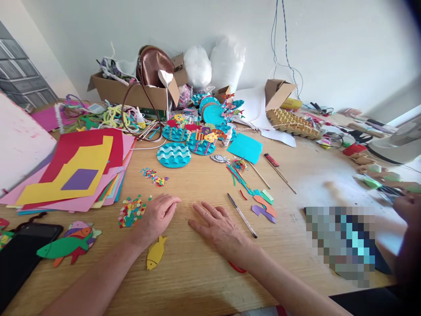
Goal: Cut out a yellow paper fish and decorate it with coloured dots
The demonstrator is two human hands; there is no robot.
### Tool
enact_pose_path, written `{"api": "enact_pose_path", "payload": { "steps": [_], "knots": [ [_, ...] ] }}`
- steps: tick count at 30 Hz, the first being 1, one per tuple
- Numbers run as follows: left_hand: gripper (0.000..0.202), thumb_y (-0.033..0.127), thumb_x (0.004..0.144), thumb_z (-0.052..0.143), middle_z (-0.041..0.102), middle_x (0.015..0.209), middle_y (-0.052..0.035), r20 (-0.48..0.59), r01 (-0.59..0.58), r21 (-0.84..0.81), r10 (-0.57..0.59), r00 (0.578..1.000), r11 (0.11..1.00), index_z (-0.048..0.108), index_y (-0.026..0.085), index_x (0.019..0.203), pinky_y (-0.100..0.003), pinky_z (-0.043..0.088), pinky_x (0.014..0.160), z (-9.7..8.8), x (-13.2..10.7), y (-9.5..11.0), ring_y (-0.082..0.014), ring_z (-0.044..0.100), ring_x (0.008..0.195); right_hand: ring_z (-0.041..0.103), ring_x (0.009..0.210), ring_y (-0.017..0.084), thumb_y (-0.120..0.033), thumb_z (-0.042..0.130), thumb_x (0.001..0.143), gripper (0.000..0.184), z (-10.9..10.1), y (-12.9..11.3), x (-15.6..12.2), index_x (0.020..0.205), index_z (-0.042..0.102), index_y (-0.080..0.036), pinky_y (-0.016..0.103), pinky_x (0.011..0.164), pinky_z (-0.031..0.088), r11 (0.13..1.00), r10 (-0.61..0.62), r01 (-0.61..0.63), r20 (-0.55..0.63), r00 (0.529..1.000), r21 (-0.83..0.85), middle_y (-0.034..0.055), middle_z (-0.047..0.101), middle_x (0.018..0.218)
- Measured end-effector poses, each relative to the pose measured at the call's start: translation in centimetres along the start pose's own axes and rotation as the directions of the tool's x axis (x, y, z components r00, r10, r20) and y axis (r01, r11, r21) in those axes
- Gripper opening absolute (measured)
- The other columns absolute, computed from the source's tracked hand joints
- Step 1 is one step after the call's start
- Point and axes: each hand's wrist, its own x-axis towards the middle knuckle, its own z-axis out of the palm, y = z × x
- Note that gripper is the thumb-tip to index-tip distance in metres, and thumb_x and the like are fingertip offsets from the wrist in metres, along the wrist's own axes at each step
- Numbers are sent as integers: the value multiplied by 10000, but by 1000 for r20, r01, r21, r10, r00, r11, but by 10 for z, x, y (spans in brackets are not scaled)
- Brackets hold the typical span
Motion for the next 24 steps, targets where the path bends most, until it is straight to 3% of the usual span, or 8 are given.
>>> {"api": "enact_pose_path", "payload": {
  "steps": [6, 11, 17, 24],
  "knots": [
    [191, 110, 827, 422, 660, 758, -27, 8, 4, 8, -4, 1000, 1000, 596, 184, 854, -256, 492, 672, -2, 2, 2, -143, 620, 718, 270, 1292, 324, -167, 392, 895, 397, -3, 8, -1, 1270, 458, -281, 507, 944, 314, 997, 79, -79, 25, 997, -3, 108, 292, 1442],
    [190, 108, 826, 420, 652, 730, -26, 10, -3, 5, 3, 1000, 1000, 594, 179, 847, -254, 493, 655, -1, 1, 1, -141, 617, 690, 268, 1299, 304, -113, 405, 866, 421, -1, 18, -7, 1260, 481, -243, 481, 960, 315, 987, 159, -158, -28, 987, 5, 95, 284, 1451],
    [186, 92, 823, 431, 653, 765, -29, 12, 6, -3, -6, 1000, 1000, 591, 179, 864, -254, 483, 687, 0, -1, -1, -140, 611, 730, 285, 1293, 297, -106, 376, 880, 371, 4, 8, -4, 1212, 528, -174, 462, 969, 314, 983, 180, -179, -23, 983, 48, 102, 343, 1424],
    [188, 86, 819, 433, 651, 747, -26, 4, -13, 3, 13, 1000, 1000, 593, 177, 856, -249, 484, 667, 0, 0, -1, -139, 610, 712, 248, 1310, 283, -77, 365, 857, 425, 2, 8, 3, 1241, 503, -193, 451, 979, 288, 970, 208, -206, 1, 978, 131, 97, 308, 1442]
  ]
}}
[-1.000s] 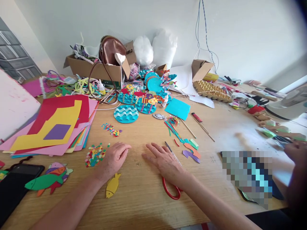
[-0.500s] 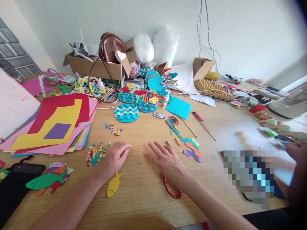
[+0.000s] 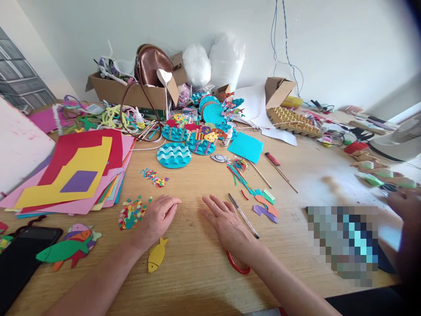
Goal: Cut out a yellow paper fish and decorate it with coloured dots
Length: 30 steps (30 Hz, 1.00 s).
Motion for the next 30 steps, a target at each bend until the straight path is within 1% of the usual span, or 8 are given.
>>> {"api": "enact_pose_path", "payload": {
  "steps": [5, 10, 14, 17, 19, 24, 27, 30],
  "knots": [
    [188, 96, 817, 428, 651, 736, -25, -4, 0, -3, 0, 1000, 1000, 591, 183, 850, -247, 488, 649, 0, 0, 0, -139, 612, 699, 233, 1316, 266, -52, 346, 827, 483, -1, -1, 9, 1252, 487, -234, 444, 979, 279, 998, 42, -43, 31, 999, 40, 73, 297, 1448],
    [190, 102, 819, 426, 655, 735, -27, -14, 7, 5, -7, 1000, 1000, 595, 183, 849, -251, 492, 650, 1, 0, -1, -142, 616, 693, 218, 1317, 271, -91, 332, 851, 444, -3, -7, 15, 1249, 486, -215, 452, 982, 270, 999, -3, 2, 38, 999, 34, 82, 300, 1443],
    [190, 104, 822, 426, 654, 729, -24, -13, 8, 0, -8, 1000, 1000, 596, 182, 851, -252, 491, 651, 1, 0, -2, -140, 614, 689, 215, 1321, 252, -77, 341, 833, 465, -1, -4, 10, 1242, 497, -234, 445, 995, 255, 998, 11, -13, 38, 999, 55, 59, 312, 1442],
    [183, 98, 823, 433, 654, 747, -23, -3, 2, 0, -2, 1000, 1000, 592, 182, 858, -255, 484, 668, 1, -1, -2, -140, 612, 708, 225, 1322, 233, -68, 338, 814, 493, 5, 2, 5, 1240, 506, -250, 439, 999, 256, 991, 88, -89, 17, 996, 96, 44, 315, 1443],
    [181, 95, 826, 434, 651, 756, -23, 5, 1, -4, -1, 1000, 1000, 589, 180, 864, -255, 480, 674, 1, -1, -2, -140, 610, 720, 235, 1318, 220, -61, 339, 800, 495, 9, 4, 3, 1224, 523, -238, 424, 1001, 260, 987, 117, -116, 0, 993, 115, 39, 341, 1430],
    [187, 108, 832, 423, 646, 734, -21, 5, 17, -8, -17, 1000, 1000, 594, 183, 852, -250, 484, 659, 1, -1, -1, -137, 607, 698, 251, 1307, 219, -53, 318, 820, 489, 9, -4, 2, 1249, 503, -197, 402, 1002, 262, 992, 78, -76, -13, 997, 96, 62, 371, 1411],
    [188, 123, 832, 423, 650, 735, -24, 2, 22, -8, -22, 1000, 1000, 599, 186, 848, -251, 490, 659, 1, 0, 0, -137, 611, 694, 253, 1306, 226, -65, 328, 829, 478, 5, -5, 3, 1246, 507, -215, 412, 995, 261, 994, 68, -68, -3, 998, 90, 66, 371, 1410],
    [185, 121, 827, 426, 648, 732, -24, 3, 18, -5, -18, 1000, 1000, 597, 187, 847, -250, 490, 656, 1, 0, 0, -137, 611, 690, 251, 1307, 237, -84, 359, 818, 462, 2, -1, 2, 1214, 535, -244, 419, 984, 269, 989, 107, -105, -7, 994, 103, 55, 358, 1418]
  ]
}}
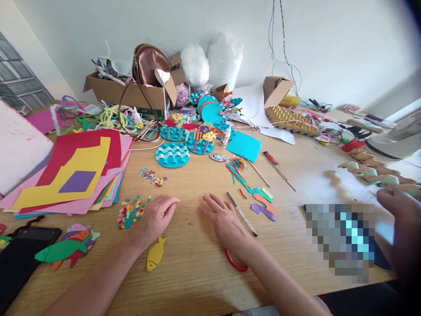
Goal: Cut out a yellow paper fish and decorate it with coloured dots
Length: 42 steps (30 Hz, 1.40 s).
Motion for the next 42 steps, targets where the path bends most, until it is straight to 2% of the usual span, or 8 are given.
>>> {"api": "enact_pose_path", "payload": {
  "steps": [6, 8, 12, 15, 19, 25, 37, 42],
  "knots": [
    [180, 113, 833, 425, 640, 743, -24, 13, -3, 9, 3, 1000, 1000, 589, 183, 858, -245, 485, 659, 0, 0, -1, -135, 605, 700, 269, 1295, 248, -70, 381, 804, 446, 4, 5, -5, 1186, 547, -231, 408, 980, 271, 999, -35, 36, -20, 999, 22, 46, 388, 1400],
    [183, 110, 831, 425, 637, 730, -22, 14, -5, 12, 4, 1000, 1000, 591, 181, 853, -243, 483, 649, -1, 0, 0, -135, 603, 688, 320, 1264, 235, -61, 379, 808, 426, 4, 4, -4, 1155, 566, -222, 383, 969, 290, 999, -32, 34, -53, 998, 40, 51, 442, 1356],
    [182, 97, 822, 433, 638, 721, -24, 12, -20, 14, 20, 1000, 1000, 597, 172, 850, -236, 479, 627, -2, 2, 2, -134, 601, 675, 542, 1003, 172, -123, 402, 850, 288, -6, -1, 5, 1018, 626, -191, 263, 841, 391, 995, 54, -51, -39, 998, 87, 72, 604, 1091],
    [179, 92, 824, 437, 636, 722, -25, 11, -31, 20, 30, 999, 999, 598, 165, 854, -234, 477, 629, -2, 2, 2, -133, 600, 678, 595, 871, 157, -164, 459, 836, 216, -14, -4, 16, 966, 630, -186, 230, 722, 416, 996, 83, -84, 44, 996, 21, 58, 628, 974],
    [176, 87, 825, 438, 641, 731, -28, 6, -33, 25, 33, 999, 999, 596, 160, 851, -236, 475, 640, -2, 1, 1, -135, 603, 687, 612, 801, 172, -175, 482, 816, 174, -14, -7, 29, 871, 648, -182, 239, 630, 403, 997, 58, -55, 86, 995, -47, 53, 643, 902],
    [169, 88, 828, 443, 642, 743, -29, 13, -10, 33, 10, 1000, 999, 595, 154, 860, -239, 473, 653, -3, 1, 2, -134, 601, 696, 621, 759, 186, -134, 437, 827, 217, -8, -8, 37, 837, 652, -161, 250, 590, 391, 993, 24, -10, 117, 993, -120, 70, 651, 862],
    [179, 92, 828, 430, 649, 739, -30, 10, -16, 29, 16, 1000, 999, 594, 161, 849, -241, 481, 649, -4, 2, 3, -135, 610, 694, 611, 816, 233, 6, 381, 765, 292, -11, -17, 35, 906, 613, -101, 291, 653, 416, 983, -22, 50, 156, 987, -177, 139, 634, 888],
    [176, 94, 829, 434, 649, 744, -32, 9, -16, 30, 15, 1000, 999, 596, 159, 854, -244, 480, 657, -4, 1, 3, -138, 610, 705, 608, 830, 221, -30, 400, 785, 253, -7, -12, 38, 906, 609, -103, 279, 664, 404, 991, -7, 30, 169, 986, -132, 137, 636, 902]
  ]
}}
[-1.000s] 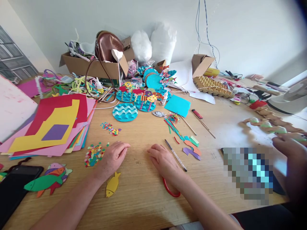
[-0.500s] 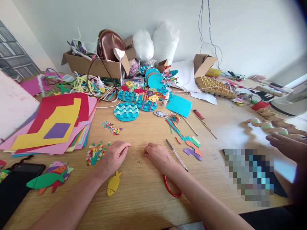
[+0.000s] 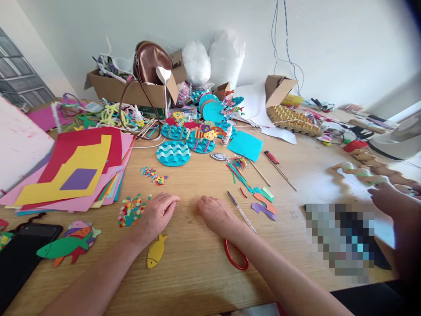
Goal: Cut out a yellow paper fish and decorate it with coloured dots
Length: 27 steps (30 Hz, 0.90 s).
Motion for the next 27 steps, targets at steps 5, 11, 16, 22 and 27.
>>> {"api": "enact_pose_path", "payload": {
  "steps": [5, 11, 16, 22, 27],
  "knots": [
    [178, 99, 829, 432, 650, 740, -32, -2, -1, 0, 1, 1000, 1000, 596, 162, 855, -242, 484, 650, 0, 0, -1, -137, 611, 699, 598, 851, 180, -130, 385, 850, 217, -7, 14, 0, 883, 599, -140, 248, 675, 388, 992, 82, -80, -18, 996, 95, 92, 642, 939],
    [180, 106, 828, 430, 657, 752, -29, 12, 9, -15, -8, 1000, 1000, 595, 174, 849, -243, 488, 655, 0, 1, 0, -137, 617, 707, 593, 840, 150, -149, 402, 838, 206, -11, 15, -4, 861, 606, -165, 223, 667, 373, 981, 105, -102, -8, 994, 164, 54, 650, 928],
    [178, 103, 831, 430, 653, 750, -31, 5, 0, -5, 0, 1000, 1000, 592, 170, 857, -246, 487, 657, 0, 0, 1, -138, 616, 707, 605, 832, 196, -155, 389, 845, 238, -1, 7, 1, 867, 624, -128, 258, 644, 377, 981, 118, -119, 15, 993, 156, 110, 649, 928],
    [179, 98, 827, 432, 654, 755, -29, 4, 7, -18, -7, 1000, 1000, 592, 173, 856, -244, 489, 660, 0, 0, 0, -137, 616, 712, 600, 864, 188, -138, 419, 832, 229, 2, 10, 0, 890, 641, -142, 249, 680, 388, 978, 104, -105, 19, 994, 182, 96, 646, 949],
    [181, 111, 831, 425, 654, 750, -26, 13, 18, -17, -17, 1000, 1000, 591, 178, 854, -247, 489, 655, -1, 1, 1, -139, 616, 710, 585, 895, 152, -122, 396, 854, 273, -6, 11, -9, 926, 655, -171, 221, 739, 386, 972, 63, -61, -1, 998, 226, 66, 643, 958]
  ]
}}
